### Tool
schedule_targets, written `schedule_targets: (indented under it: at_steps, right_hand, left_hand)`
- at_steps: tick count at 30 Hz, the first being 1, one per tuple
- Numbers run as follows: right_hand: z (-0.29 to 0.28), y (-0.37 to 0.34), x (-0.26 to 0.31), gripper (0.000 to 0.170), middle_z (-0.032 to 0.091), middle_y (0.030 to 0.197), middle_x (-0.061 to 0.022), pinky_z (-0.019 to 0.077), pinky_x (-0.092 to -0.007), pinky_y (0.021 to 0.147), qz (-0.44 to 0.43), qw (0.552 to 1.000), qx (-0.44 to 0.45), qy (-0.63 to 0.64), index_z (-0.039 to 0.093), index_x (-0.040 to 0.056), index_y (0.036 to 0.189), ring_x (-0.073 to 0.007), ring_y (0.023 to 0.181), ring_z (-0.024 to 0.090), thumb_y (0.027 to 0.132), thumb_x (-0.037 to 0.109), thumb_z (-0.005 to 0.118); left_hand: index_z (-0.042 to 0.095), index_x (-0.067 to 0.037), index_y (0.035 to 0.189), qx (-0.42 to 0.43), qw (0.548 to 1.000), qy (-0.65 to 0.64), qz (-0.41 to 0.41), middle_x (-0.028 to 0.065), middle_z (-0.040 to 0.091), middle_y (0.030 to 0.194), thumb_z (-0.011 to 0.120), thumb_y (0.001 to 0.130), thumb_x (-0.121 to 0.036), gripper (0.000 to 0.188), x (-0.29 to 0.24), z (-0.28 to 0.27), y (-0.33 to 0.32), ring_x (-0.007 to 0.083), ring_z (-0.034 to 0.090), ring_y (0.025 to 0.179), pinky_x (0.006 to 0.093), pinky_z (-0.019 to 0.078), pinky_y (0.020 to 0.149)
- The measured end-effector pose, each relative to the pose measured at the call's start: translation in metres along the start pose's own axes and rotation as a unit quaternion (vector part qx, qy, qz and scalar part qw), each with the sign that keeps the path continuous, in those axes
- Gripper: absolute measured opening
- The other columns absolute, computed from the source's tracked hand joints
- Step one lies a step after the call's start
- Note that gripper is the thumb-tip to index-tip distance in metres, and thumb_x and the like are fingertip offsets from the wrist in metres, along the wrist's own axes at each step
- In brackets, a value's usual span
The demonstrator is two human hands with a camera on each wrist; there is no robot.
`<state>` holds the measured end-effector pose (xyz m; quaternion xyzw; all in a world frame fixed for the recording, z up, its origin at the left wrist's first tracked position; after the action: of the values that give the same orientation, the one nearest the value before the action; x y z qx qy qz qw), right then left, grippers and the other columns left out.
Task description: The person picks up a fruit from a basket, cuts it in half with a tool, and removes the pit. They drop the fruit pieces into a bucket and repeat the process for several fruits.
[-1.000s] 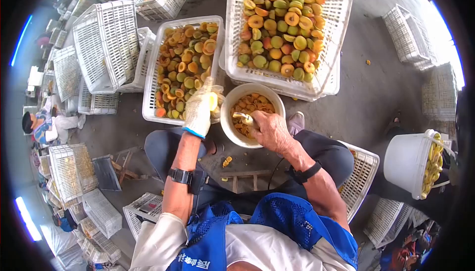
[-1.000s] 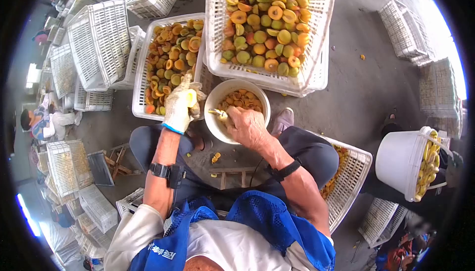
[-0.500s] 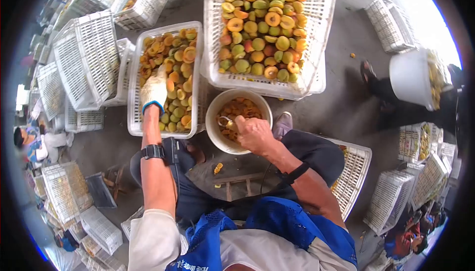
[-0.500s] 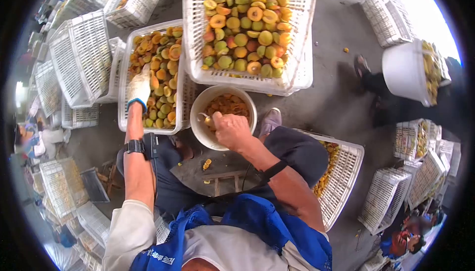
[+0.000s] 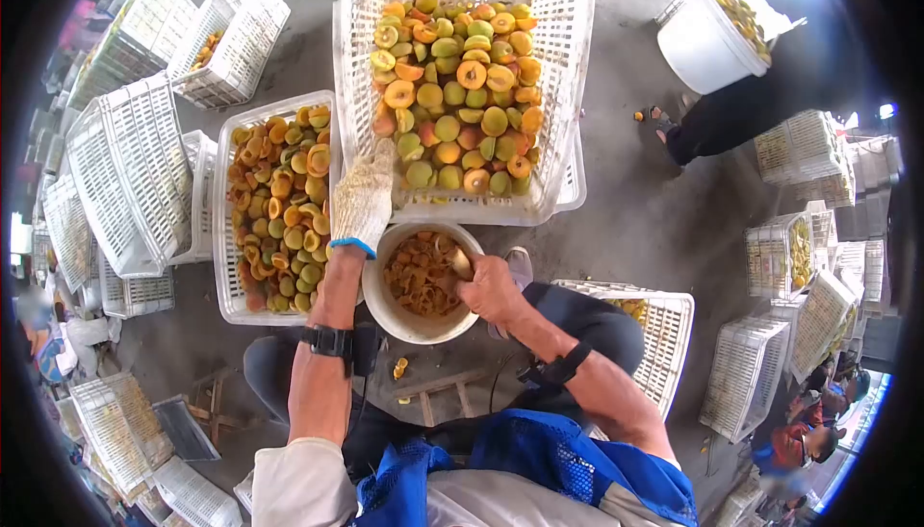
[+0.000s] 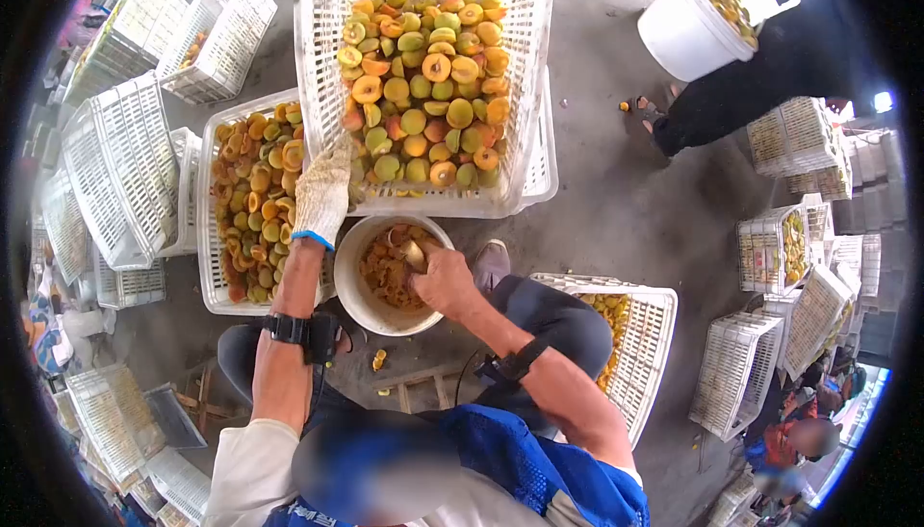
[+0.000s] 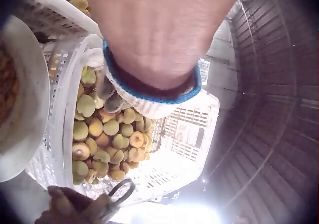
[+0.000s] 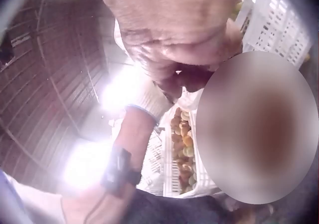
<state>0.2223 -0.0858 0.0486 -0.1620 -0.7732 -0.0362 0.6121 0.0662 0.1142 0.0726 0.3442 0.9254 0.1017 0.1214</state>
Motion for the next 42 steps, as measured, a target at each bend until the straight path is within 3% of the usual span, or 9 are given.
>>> schedule_targets:
  at_steps: [15,17,19,25,27,33,34,35,42]
  right_hand:
    - [-0.017,0.224,0.004,0.052,0.07,0.089,-0.0246,0.0527,-0.0523,0.074,-0.081,0.898,-0.066,-0.427,0.057,-0.0003,0.121,-0.044,0.088,0.069,0.077,0.017,0.078]
    - [-0.013,0.227,0.006,0.048,0.07,0.09,-0.0245,0.0527,-0.0529,0.075,-0.049,0.881,-0.11,-0.457,0.057,-0.001,0.119,-0.0443,0.09,0.069,0.077,0.014,0.076]
    - [-0.011,0.22,0.018,0.048,0.07,0.088,-0.0227,0.0528,-0.0522,0.074,-0.023,0.901,-0.116,-0.417,0.057,-0.002,0.119,-0.0437,0.087,0.069,0.077,0.014,0.075]
    - [-0.016,0.133,0.031,0.043,0.064,0.078,-0.0063,0.0484,-0.0319,0.052,-0.136,0.984,0.064,-0.101,0.063,-0.0014,0.122,-0.0188,0.056,0.058,0.083,0.014,0.07]
    - [0.006,0.095,0.066,0.036,0.059,0.062,-0.003,0.0455,-0.0286,0.046,0.144,0.948,0.062,0.277,0.063,-0.0037,0.114,-0.014,0.048,0.055,0.084,0.016,0.068]
    - [0.045,0.026,0.069,0.045,0.066,0.083,-0.0042,0.0477,-0.0243,0.048,0.135,0.946,0.123,0.269,0.06,-0.0017,0.126,-0.0086,0.053,0.059,0.085,0.015,0.069]
    - [0.05,0.019,0.074,0.045,0.066,0.083,-0.0042,0.0477,-0.0243,0.048,0.137,0.944,0.125,0.271,0.06,-0.0017,0.126,-0.0086,0.053,0.059,0.085,0.015,0.069]
    - [0.053,0.013,0.079,0.045,0.066,0.084,-0.0031,0.0471,-0.0238,0.047,0.129,0.953,0.129,0.243,0.059,-0.0015,0.127,-0.0076,0.053,0.059,0.085,0.014,0.069]
    - [0.045,-0.009,0.091,0.057,0.072,0.092,-0.0285,0.0557,-0.0483,0.079,-0.004,0.986,0.026,-0.167,0.059,-0.0063,0.124,-0.0447,0.089,0.072,0.088,0.034,0.078]
  left_hand:
    - [0.058,-0.003,0.142,0.088,0.955,-0.184,-0.217,0.0207,0.069,0.116,0.048,0.105,-0.019,0.042,-0.01,-0.019,-0.068,0.0368,0.066,0.108,0.0446,0.0544,0.092]
    - [0.062,0.0,0.135,0.122,0.663,-0.532,-0.512,0.0179,0.072,0.103,0.052,0.107,-0.031,0.043,-0.02,-0.035,-0.055,0.0308,0.071,0.089,0.0392,0.0579,0.079]
    - [0.066,0.001,0.123,0.021,0.747,-0.554,-0.366,0.0139,0.073,0.088,0.057,0.105,-0.04,0.046,-0.003,0.021,-0.088,0.0223,0.07,0.066,0.0341,0.0571,0.063]
    - [0.058,-0.001,0.135,0.036,0.467,-0.768,-0.437,0.015,0.073,0.105,0.051,0.105,-0.055,0.062,-0.03,0.003,-0.079,0.0214,0.073,0.078,0.0334,0.0597,0.061]
    - [0.058,-0.003,0.135,0.057,0.381,-0.806,-0.45,0.013,0.073,0.108,0.045,0.104,-0.062,0.068,-0.037,-0.002,-0.07,0.0216,0.071,0.082,0.0386,0.0578,0.069]
    - [0.06,-0.007,0.137,0.008,0.354,-0.853,-0.382,0.0084,0.069,0.122,0.042,0.109,-0.052,0.056,-0.047,-0.001,-0.091,0.0206,0.066,0.108,0.0362,0.0545,0.093]
    - [0.059,-0.007,0.139,-0.079,0.602,-0.742,-0.284,0.007,0.069,0.121,0.047,0.109,-0.042,0.047,-0.056,-0.028,-0.096,0.0178,0.066,0.106,0.0338,0.0544,0.091]
    - [0.059,-0.007,0.139,-0.078,0.603,-0.741,-0.285,0.007,0.069,0.121,0.047,0.109,-0.042,0.047,-0.055,-0.026,-0.1,0.0178,0.066,0.106,0.0338,0.0544,0.091]
    - [0.051,-0.006,0.148,-0.047,0.381,-0.787,-0.483,0.0115,0.065,0.126,0.05,0.107,-0.038,0.052,-0.047,-0.056,-0.102,0.0188,0.069,0.102,0.0333,0.0605,0.079]
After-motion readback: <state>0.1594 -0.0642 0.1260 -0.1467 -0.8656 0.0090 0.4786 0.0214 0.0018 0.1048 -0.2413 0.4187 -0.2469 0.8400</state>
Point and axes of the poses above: each hand's wrist, its own y-axis towards the middle knuckle, its own z-axis out of the palm, x = y × z, the point moved 2 cm from there along y, towards the middle knuckle
